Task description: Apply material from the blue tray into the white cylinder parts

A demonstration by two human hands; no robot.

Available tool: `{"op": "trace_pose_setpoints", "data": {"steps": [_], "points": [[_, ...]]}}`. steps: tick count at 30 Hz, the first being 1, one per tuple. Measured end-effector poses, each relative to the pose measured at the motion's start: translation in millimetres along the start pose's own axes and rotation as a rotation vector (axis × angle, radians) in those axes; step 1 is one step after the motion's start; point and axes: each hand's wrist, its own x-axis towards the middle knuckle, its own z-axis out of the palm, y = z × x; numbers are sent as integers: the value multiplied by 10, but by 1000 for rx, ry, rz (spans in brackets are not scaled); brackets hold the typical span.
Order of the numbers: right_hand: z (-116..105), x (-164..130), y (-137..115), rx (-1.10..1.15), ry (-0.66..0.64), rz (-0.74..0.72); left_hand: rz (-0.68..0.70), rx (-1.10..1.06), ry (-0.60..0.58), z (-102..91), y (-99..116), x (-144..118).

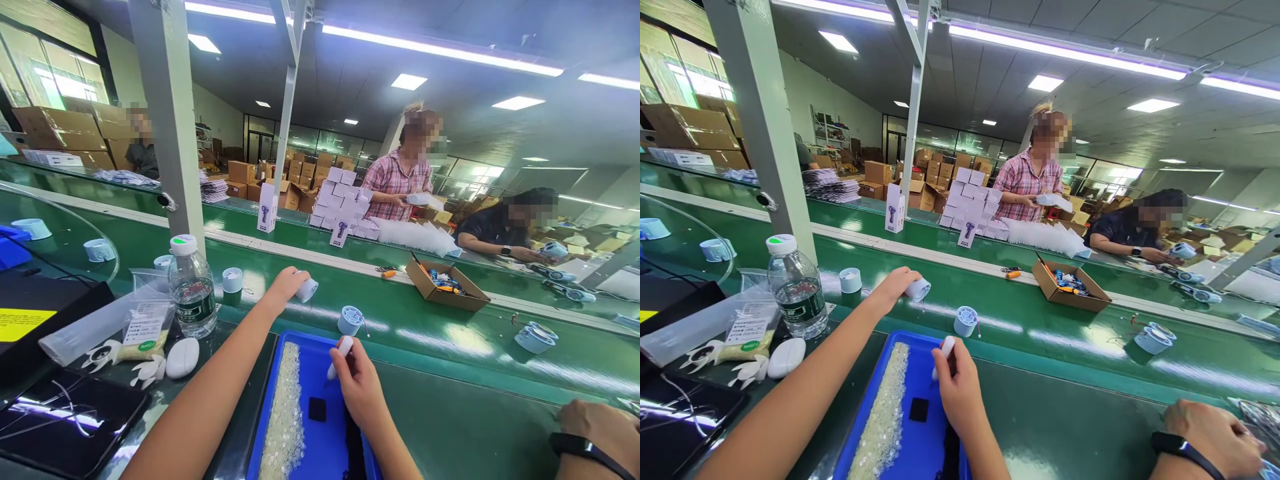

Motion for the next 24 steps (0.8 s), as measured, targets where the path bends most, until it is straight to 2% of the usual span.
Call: {"op": "trace_pose_setpoints", "data": {"steps": [2, 7, 11, 12, 14, 17, 19, 24], "points": [[11, -17, -6, -8, -20, -16, -29, -81, -32, 12, 5, -8], [-34, -73, -129, 6, 24, -93, -60, -236, -77, 29, 20, -42], [-27, -116, -196, -27, -214, -111, -60, -288, -131, 55, 8, -59], [-18, -123, -196, -19, -239, -109, -60, -290, -145, 68, 4, -64], [-9, -125, -186, 45, -161, -96, -68, -286, -166, 100, 0, -77], [-36, -100, -173, 205, 96, -39, -85, -275, -198, 157, 5, -105], [-72, -72, -176, 283, 213, 3, -83, -261, -237, 194, 14, -131], [-122, -19, -182, 266, 282, 68, -40, -187, -289, 271, 54, -226]]}}
